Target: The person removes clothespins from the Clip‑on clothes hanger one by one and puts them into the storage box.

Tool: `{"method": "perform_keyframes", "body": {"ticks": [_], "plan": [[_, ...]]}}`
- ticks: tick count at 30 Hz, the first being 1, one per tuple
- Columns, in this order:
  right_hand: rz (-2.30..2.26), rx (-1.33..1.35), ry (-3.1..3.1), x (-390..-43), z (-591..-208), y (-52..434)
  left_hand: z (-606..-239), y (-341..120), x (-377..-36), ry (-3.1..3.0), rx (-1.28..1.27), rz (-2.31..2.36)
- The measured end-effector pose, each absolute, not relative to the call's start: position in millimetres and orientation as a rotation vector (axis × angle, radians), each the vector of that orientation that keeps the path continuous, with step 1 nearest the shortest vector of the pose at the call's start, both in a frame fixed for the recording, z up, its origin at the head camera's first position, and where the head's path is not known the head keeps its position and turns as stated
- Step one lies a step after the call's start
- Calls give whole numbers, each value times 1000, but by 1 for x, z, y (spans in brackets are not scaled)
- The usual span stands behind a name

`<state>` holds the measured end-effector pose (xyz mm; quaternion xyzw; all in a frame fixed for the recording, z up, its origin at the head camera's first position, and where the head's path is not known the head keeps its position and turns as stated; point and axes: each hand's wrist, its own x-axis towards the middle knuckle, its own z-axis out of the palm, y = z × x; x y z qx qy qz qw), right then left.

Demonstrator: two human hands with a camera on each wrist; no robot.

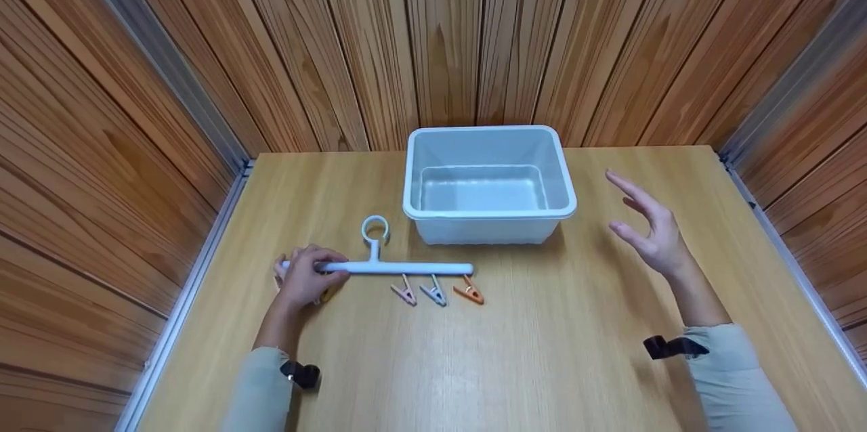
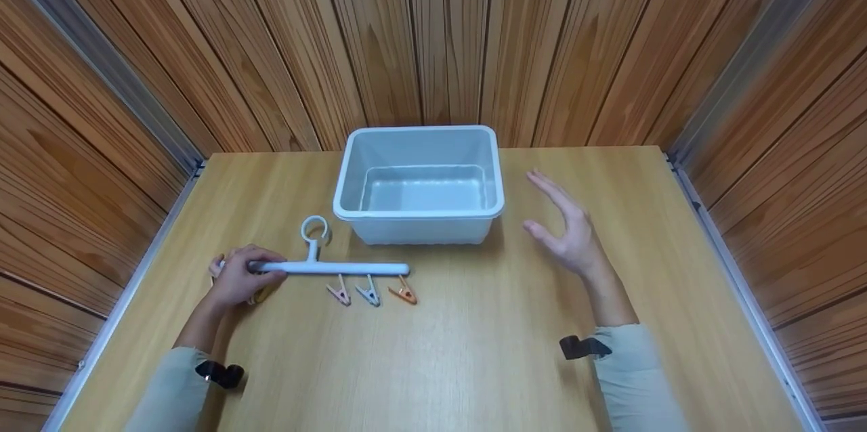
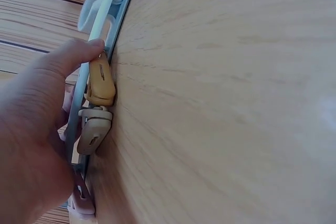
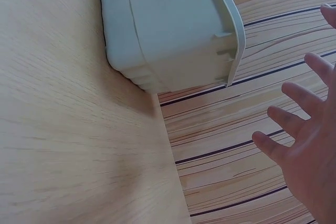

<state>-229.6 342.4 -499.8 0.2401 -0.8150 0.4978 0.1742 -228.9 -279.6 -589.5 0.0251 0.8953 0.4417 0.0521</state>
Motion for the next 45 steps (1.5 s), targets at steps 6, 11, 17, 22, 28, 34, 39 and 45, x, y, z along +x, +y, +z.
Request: {"method": "perform_keyframes", "body": {"ticks": [6, 11, 17, 22, 28, 34, 39, 45], "plan": [[1425, 664, -2321, -230, -498, 342, -588, -282, -229, 2751, 120, 1324], [1423, 652, -2333, -229, -498, 341, -591, -284, -230, 2769, 174, 1359], [1417, 653, -2319, -228, -498, 340, -592, -284, -231, 2808, 192, 1375], [1414, 652, -2339, -227, -496, 339, -584, -284, -232, 2796, 159, 1295], [1410, 645, -2357, -226, -495, 339, -573, -288, -233, 2830, 178, 1259], [1386, 660, -2363, -225, -496, 336, -564, -293, -233, 2826, 219, 1299], [1352, 678, -2406, -221, -496, 330, -560, -295, -233, 2831, 227, 1302], [1342, 747, -2381, -216, -496, 325, -552, -300, -232, 2831, 236, 1325]]}}
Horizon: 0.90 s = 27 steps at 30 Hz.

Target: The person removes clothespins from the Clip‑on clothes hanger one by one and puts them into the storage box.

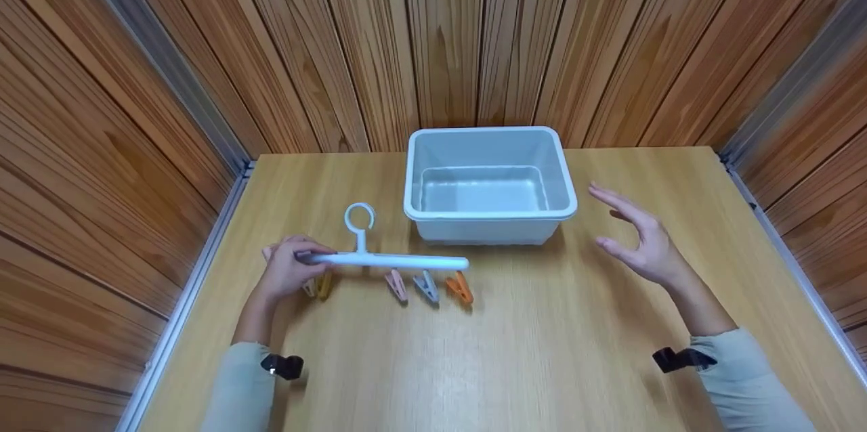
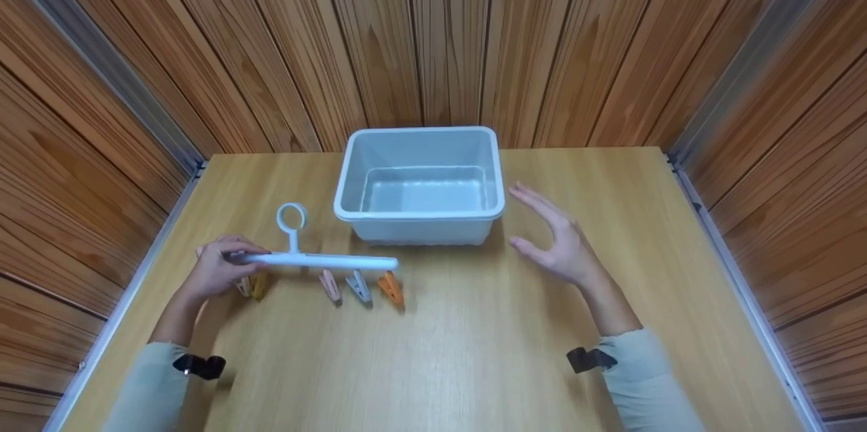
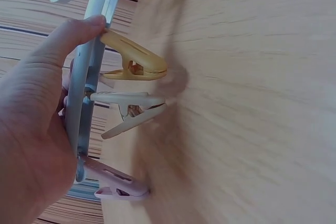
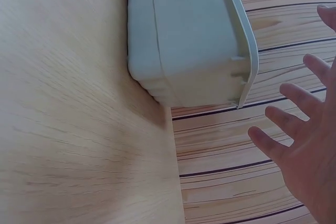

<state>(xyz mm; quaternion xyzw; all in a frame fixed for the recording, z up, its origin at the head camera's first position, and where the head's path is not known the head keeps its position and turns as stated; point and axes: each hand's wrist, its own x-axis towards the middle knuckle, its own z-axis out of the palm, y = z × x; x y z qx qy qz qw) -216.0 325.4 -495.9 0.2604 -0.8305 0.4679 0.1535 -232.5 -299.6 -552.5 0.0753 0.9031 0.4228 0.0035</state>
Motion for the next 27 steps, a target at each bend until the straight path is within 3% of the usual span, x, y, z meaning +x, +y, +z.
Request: {"method": "perform_keyframes", "body": {"ticks": [14, 27], "plan": [[1529, 847, -2270, -213, -506, 314, -531, -300, -233, 2826, 226, 1373], [1780, 695, -2079, -203, -506, 295, -520, -293, -228, 2816, 257, 1506]]}}
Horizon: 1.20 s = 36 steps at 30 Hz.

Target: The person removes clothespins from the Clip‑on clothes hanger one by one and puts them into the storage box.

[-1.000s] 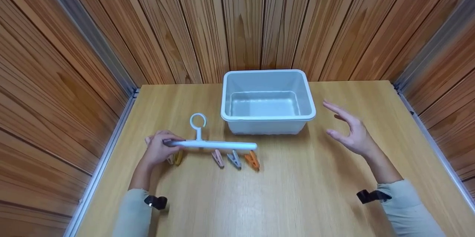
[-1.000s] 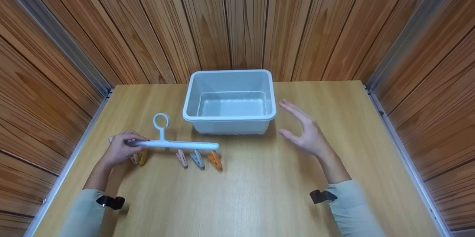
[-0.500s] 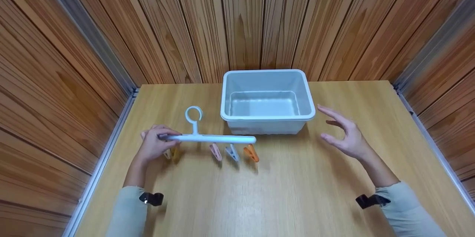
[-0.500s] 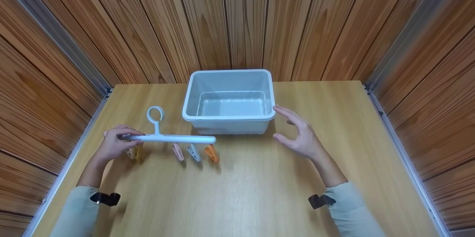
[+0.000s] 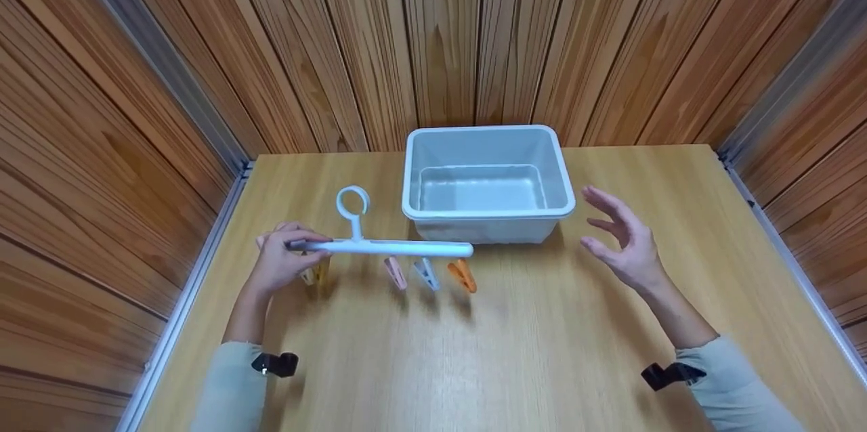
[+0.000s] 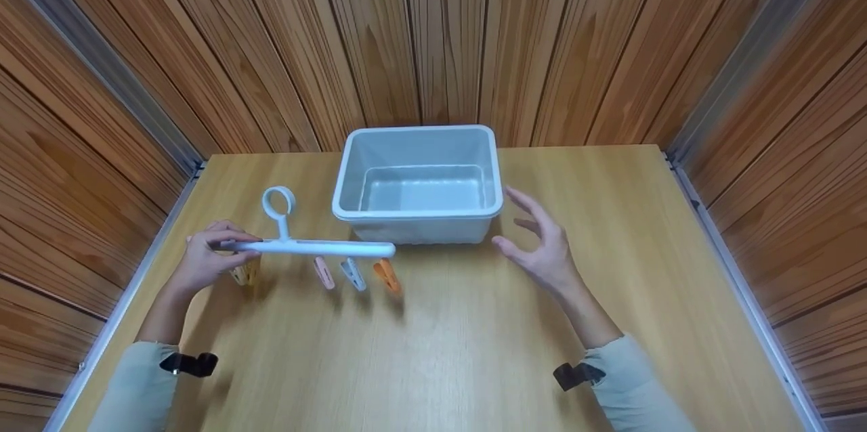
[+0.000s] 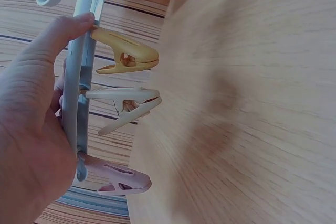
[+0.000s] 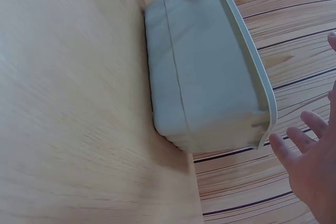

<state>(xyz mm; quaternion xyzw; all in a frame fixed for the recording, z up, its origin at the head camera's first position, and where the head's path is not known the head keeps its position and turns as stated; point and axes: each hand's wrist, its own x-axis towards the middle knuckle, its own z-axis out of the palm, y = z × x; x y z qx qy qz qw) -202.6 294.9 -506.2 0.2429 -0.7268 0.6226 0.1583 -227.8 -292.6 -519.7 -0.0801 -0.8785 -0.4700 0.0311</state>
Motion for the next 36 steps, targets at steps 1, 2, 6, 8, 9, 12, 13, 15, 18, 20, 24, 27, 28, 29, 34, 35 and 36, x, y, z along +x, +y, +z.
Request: {"method": "perform_keyframes", "body": {"ticks": [1, 2, 6, 8, 9, 12, 13, 15, 18, 20, 24, 27, 28, 29, 34, 35, 36], "plan": [[1798, 692, -2069, -202, -506, 295, -519, -292, -227, -2700, -244, -1446], [1813, 692, -2062, -201, -505, 295, -518, -291, -227, -2693, -241, -1443], [1859, 711, -2028, -198, -502, 293, -513, -287, -226, -2661, -238, -1454], [1897, 717, -1996, -198, -500, 291, -511, -285, -225, -2648, -237, -1478], [1921, 722, -1978, -197, -499, 291, -510, -285, -225, -2642, -239, -1489], [2007, 744, -1924, -196, -496, 288, -507, -283, -225, -2630, -245, -1517], [2033, 751, -1909, -196, -496, 287, -506, -282, -225, -2627, -250, -1523], [2077, 759, -1887, -195, -495, 285, -504, -281, -225, -2616, -264, -1538], [2118, 743, -1873, -194, -494, 282, -502, -279, -225, -2609, -276, -1559], [2139, 725, -1864, -194, -494, 281, -500, -276, -225, -2611, -276, -1569], [2173, 719, -1853, -194, -493, 278, -493, -270, -226, -2627, -264, -1563], [2197, 733, -1844, -195, -492, 275, -490, -264, -227, -2627, -259, -1564], [2202, 737, -1842, -196, -491, 273, -489, -262, -227, -2624, -256, -1571], [2207, 742, -1838, -196, -491, 272, -488, -260, -227, -2622, -259, -1566], [2221, 744, -1846, -198, -492, 266, -486, -250, -228, -2622, -261, -1532], [2223, 739, -1855, -198, -492, 265, -485, -248, -228, -2623, -261, -1527], [2224, 737, -1862, -198, -493, 264, -484, -246, -228, -2621, -255, -1532]]}}
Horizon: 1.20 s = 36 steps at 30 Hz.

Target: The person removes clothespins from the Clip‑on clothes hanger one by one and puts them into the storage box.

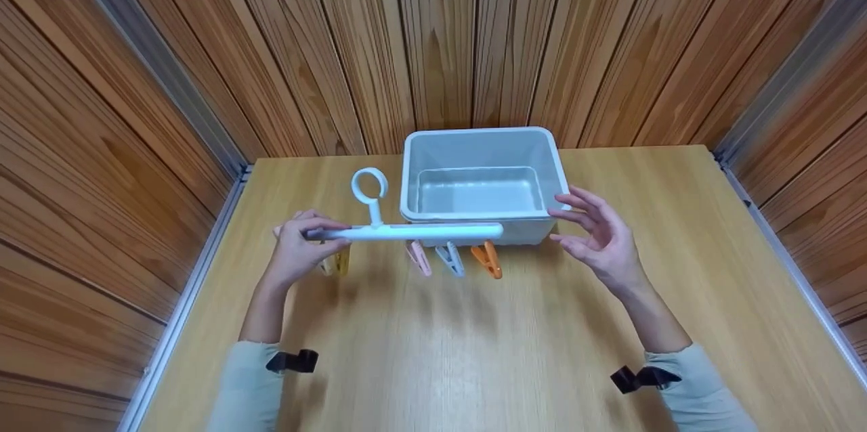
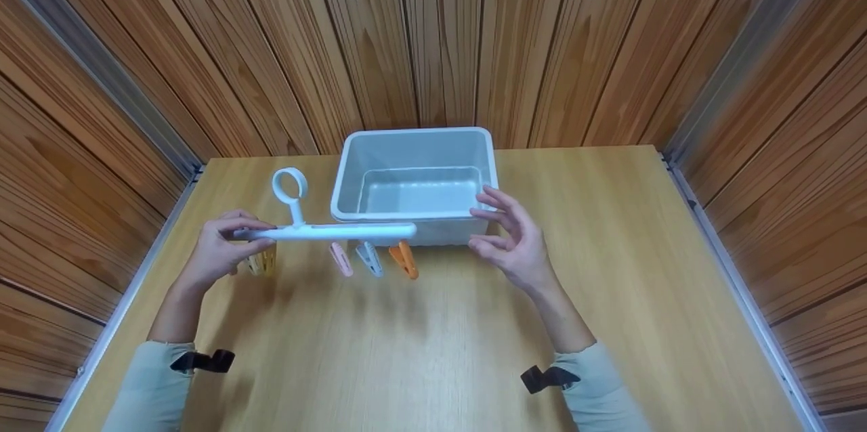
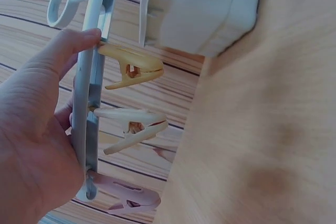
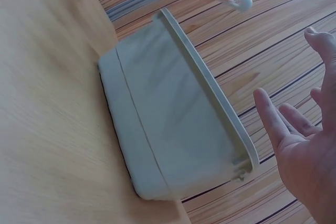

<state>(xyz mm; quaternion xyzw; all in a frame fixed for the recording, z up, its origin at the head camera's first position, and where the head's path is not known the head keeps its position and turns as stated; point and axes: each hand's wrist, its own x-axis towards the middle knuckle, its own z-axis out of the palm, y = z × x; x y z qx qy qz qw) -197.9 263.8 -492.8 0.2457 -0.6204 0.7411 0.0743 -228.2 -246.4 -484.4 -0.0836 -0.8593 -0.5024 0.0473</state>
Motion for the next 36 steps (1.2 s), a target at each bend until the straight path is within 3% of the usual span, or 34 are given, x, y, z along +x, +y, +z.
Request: {"method": "perform_keyframes", "body": {"ticks": [36], "plan": [[2214, 622, -1950, -197, -489, 236, -465, -189, -221, -2456, -157, -1576]]}}
